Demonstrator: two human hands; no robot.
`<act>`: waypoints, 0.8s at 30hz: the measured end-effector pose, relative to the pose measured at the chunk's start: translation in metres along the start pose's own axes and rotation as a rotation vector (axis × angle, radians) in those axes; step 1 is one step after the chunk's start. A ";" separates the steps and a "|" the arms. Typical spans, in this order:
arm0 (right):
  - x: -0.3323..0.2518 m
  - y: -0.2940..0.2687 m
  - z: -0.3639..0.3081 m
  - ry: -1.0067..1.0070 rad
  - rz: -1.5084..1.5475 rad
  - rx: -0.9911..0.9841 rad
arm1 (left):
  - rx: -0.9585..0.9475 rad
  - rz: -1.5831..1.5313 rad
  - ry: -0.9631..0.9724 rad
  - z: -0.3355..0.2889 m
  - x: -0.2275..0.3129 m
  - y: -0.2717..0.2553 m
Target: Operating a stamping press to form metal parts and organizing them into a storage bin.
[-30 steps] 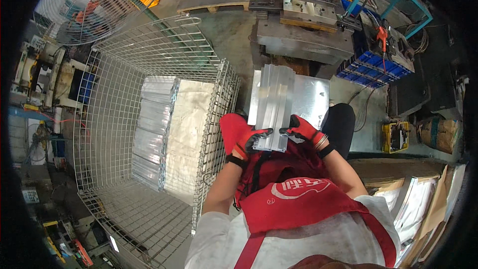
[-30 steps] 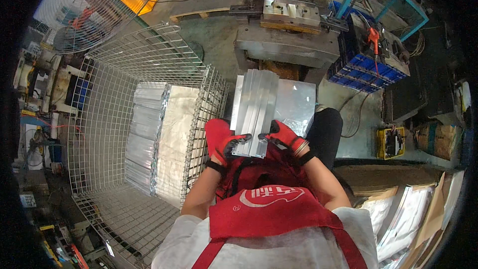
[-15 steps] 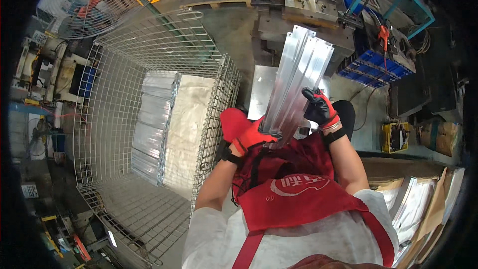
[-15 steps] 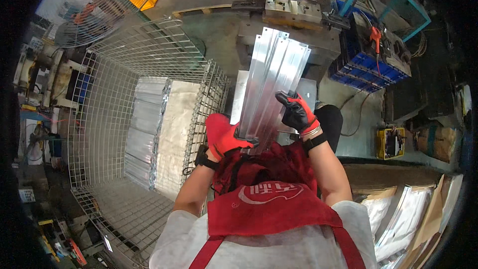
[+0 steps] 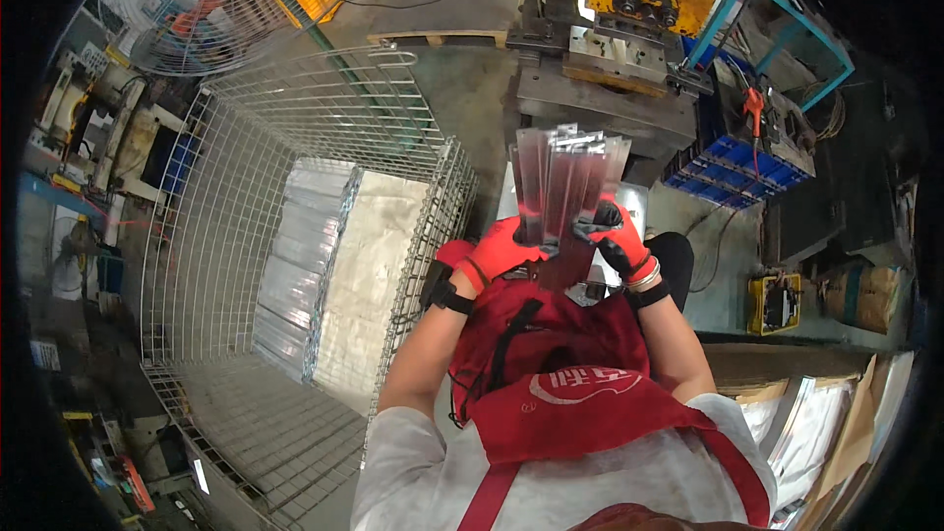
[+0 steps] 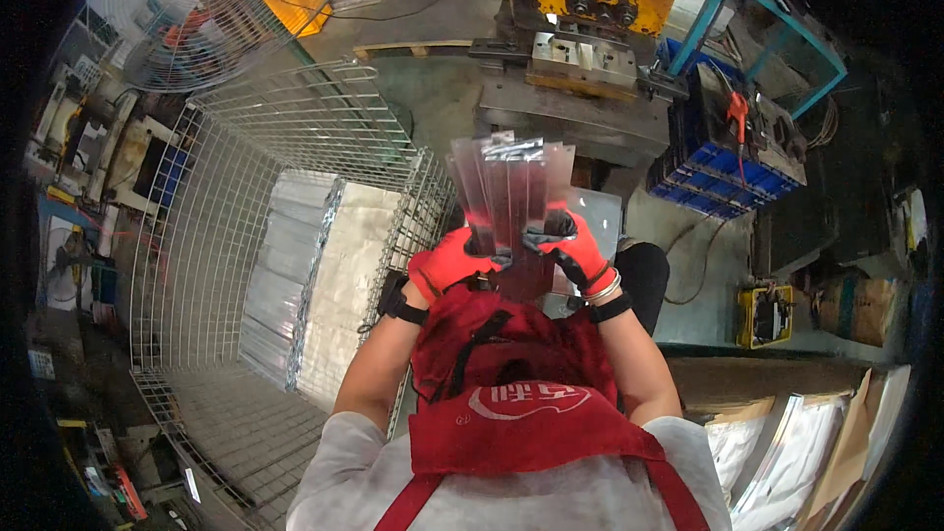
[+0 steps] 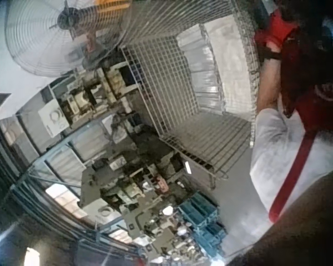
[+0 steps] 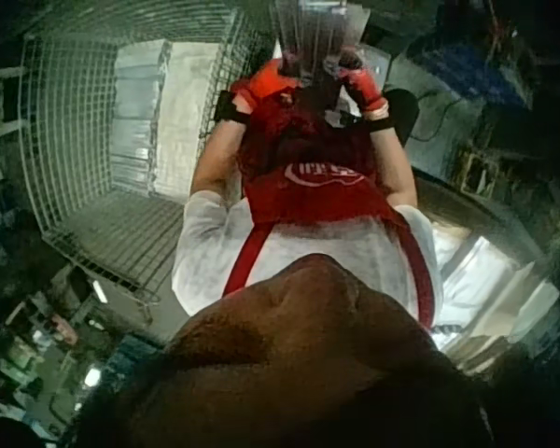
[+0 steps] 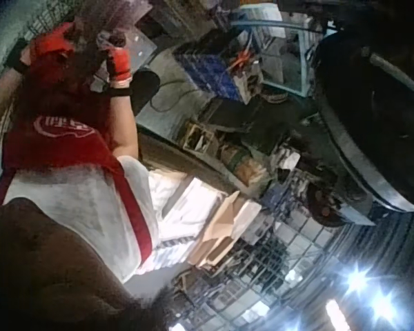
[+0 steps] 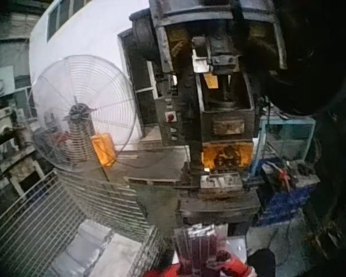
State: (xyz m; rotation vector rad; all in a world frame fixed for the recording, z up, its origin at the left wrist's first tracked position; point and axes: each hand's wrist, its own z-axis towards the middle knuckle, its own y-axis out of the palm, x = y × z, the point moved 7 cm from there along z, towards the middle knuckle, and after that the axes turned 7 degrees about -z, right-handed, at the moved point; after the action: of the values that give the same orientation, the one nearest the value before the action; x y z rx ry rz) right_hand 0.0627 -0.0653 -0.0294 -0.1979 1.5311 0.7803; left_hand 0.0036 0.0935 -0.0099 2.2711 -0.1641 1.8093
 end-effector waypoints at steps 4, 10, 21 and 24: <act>0.006 -0.011 -0.001 0.055 -0.293 0.202 | 0.107 0.371 0.125 0.010 0.001 -0.014; -0.011 0.017 -0.001 0.172 -0.270 0.058 | 0.186 0.413 0.181 0.013 -0.018 -0.026; 0.008 0.007 -0.010 0.187 -0.238 0.038 | 0.057 0.275 0.107 0.014 -0.031 -0.016; 0.013 0.007 -0.012 0.189 -0.260 0.060 | 0.075 0.317 0.255 0.016 -0.036 -0.016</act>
State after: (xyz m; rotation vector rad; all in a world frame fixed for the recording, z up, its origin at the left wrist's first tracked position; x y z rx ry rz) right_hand 0.0473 -0.0631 -0.0403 -0.4267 1.6641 0.5196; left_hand 0.0145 0.1025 -0.0497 2.1316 -0.4377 2.2800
